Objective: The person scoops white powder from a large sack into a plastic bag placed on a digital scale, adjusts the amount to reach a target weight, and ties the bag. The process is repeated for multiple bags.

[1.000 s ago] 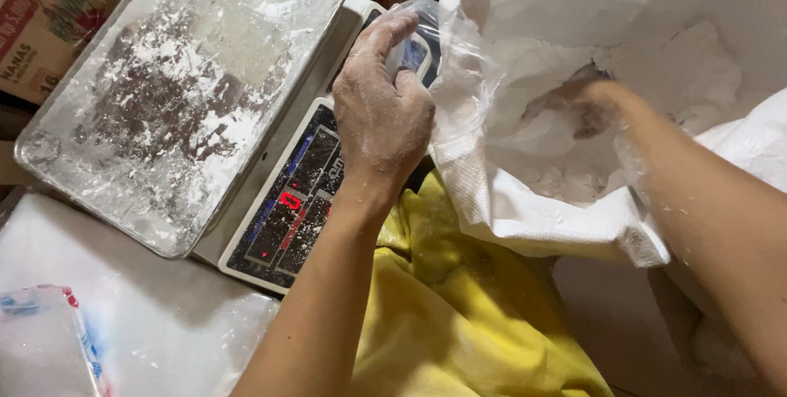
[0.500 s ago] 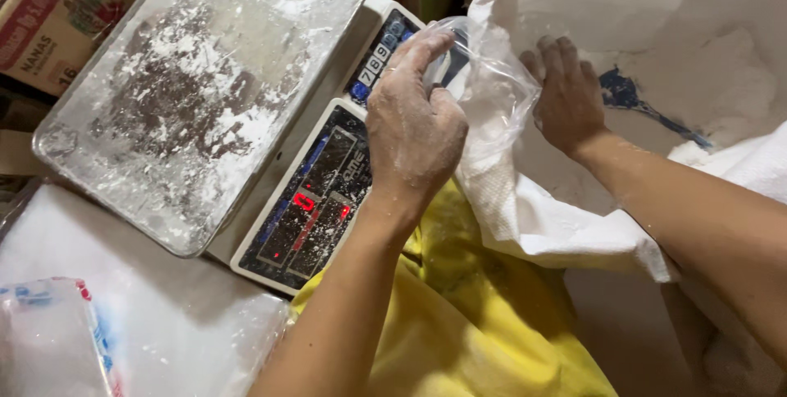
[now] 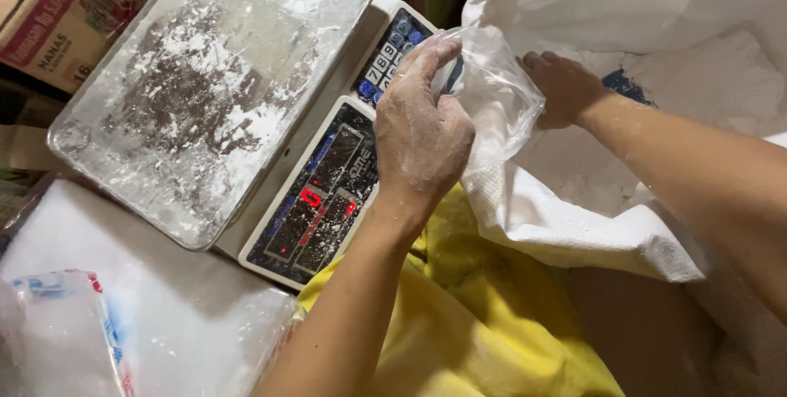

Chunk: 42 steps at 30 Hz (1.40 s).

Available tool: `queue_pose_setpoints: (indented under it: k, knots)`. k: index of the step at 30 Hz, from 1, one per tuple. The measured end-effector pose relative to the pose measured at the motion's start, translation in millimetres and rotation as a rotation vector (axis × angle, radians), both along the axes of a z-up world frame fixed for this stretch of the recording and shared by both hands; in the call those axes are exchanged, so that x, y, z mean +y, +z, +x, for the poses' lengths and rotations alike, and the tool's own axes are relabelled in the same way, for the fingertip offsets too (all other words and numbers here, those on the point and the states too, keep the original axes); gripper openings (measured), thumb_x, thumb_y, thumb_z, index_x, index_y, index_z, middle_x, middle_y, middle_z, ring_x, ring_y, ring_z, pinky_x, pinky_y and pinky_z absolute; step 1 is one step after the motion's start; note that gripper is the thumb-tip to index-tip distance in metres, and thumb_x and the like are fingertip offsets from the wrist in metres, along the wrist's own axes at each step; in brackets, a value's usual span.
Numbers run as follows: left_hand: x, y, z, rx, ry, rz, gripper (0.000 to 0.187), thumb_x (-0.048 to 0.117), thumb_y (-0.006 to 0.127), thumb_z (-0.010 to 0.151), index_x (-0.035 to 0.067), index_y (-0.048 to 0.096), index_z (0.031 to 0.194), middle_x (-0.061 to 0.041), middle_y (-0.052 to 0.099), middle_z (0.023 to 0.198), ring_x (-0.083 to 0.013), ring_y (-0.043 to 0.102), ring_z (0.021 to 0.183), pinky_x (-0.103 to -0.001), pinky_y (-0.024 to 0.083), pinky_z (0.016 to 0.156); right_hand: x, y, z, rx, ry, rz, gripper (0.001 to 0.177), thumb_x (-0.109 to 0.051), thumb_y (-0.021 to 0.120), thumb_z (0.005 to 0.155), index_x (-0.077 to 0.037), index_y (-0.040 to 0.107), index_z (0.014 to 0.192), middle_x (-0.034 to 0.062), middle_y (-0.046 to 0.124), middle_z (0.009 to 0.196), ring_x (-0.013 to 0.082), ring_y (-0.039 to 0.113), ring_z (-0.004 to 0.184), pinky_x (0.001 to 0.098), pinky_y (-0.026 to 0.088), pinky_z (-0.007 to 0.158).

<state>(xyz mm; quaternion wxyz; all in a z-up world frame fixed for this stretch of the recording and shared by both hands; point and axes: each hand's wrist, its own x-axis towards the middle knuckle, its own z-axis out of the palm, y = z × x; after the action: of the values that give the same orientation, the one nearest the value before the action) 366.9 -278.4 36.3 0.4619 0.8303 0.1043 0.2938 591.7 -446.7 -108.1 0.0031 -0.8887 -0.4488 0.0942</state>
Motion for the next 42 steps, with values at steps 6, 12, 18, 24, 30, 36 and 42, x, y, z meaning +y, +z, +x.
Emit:
queue_pose_setpoints:
  k: [6,12,18,24,30,36,42]
  knots:
    - [6,5,-14,-0.016,-0.024,-0.018,0.056,-0.008,0.042,0.075,-0.004,0.066,0.126,-0.020,0.068,0.134,-0.0331,0.064,0.130,-0.040,0.043,0.119,15,14,-4,0.250,0.005,-0.508,0.080,-0.030,0.090,0.069,-0.018,0.056,0.141,0.0113,0.068,0.135,0.0300,0.066,0.120,0.0408,0.054,0.105]
    - [7,7,-23,-0.027,-0.033,-0.035,0.059,-0.009,0.042,0.073,-0.004,0.065,0.127,-0.021,0.067,0.134,-0.0343,0.063,0.130,-0.041,0.042,0.119,-19,35,0,0.712,-0.444,-0.457,0.105,-0.018,0.088,0.068,-0.024,0.034,0.157,0.0100,0.060,0.139,0.0325,0.072,0.120,0.0410,0.058,0.103]
    - [3,15,-24,-0.027,-0.073,-0.099,0.061,-0.008,0.039,0.073,-0.005,0.062,0.130,-0.023,0.067,0.134,-0.0349,0.063,0.130,-0.041,0.040,0.121,-92,39,15,0.895,-0.647,-0.234,0.087,-0.024,0.083,0.073,-0.012,0.045,0.151,0.0151,0.075,0.133,0.0325,0.073,0.122,0.0394,0.055,0.106]
    - [1,31,-12,-0.005,-0.082,-0.082,0.060,-0.003,0.045,0.072,-0.008,0.060,0.130,-0.027,0.066,0.131,-0.0375,0.064,0.126,-0.042,0.041,0.118,-130,50,33,0.974,-0.694,-0.007,0.048,-0.030,0.070,0.086,0.002,0.076,0.122,0.0228,0.080,0.118,0.0311,0.074,0.108,0.0378,0.058,0.093]
    - [-7,50,23,0.171,-0.058,0.124,0.050,0.004,0.054,0.076,-0.006,0.061,0.125,-0.027,0.067,0.120,-0.0378,0.065,0.114,-0.044,0.046,0.105,-134,89,5,1.069,-0.809,0.216,0.032,-0.023,0.069,0.095,0.006,0.077,0.104,0.0140,0.073,0.104,0.0225,0.062,0.092,0.0360,0.051,0.082]
    - [-9,70,43,0.569,-0.232,0.084,0.025,0.007,0.053,0.086,-0.007,0.074,0.083,-0.020,0.077,0.076,-0.0264,0.079,0.062,-0.034,0.066,0.065,-133,161,-30,0.871,-1.088,0.305,0.037,-0.017,0.069,0.088,-0.005,0.066,0.122,0.0144,0.064,0.135,0.0259,0.065,0.111,0.0496,0.054,0.092]
    - [-17,87,59,0.774,-0.349,0.086,0.022,0.005,0.053,0.085,-0.007,0.070,0.089,-0.020,0.076,0.079,-0.0275,0.079,0.067,-0.034,0.066,0.068,-129,222,-3,0.701,-0.973,0.333,0.059,-0.021,0.072,0.080,0.009,0.057,0.129,0.0339,0.052,0.142,0.0380,0.067,0.115,0.0403,0.055,0.103]
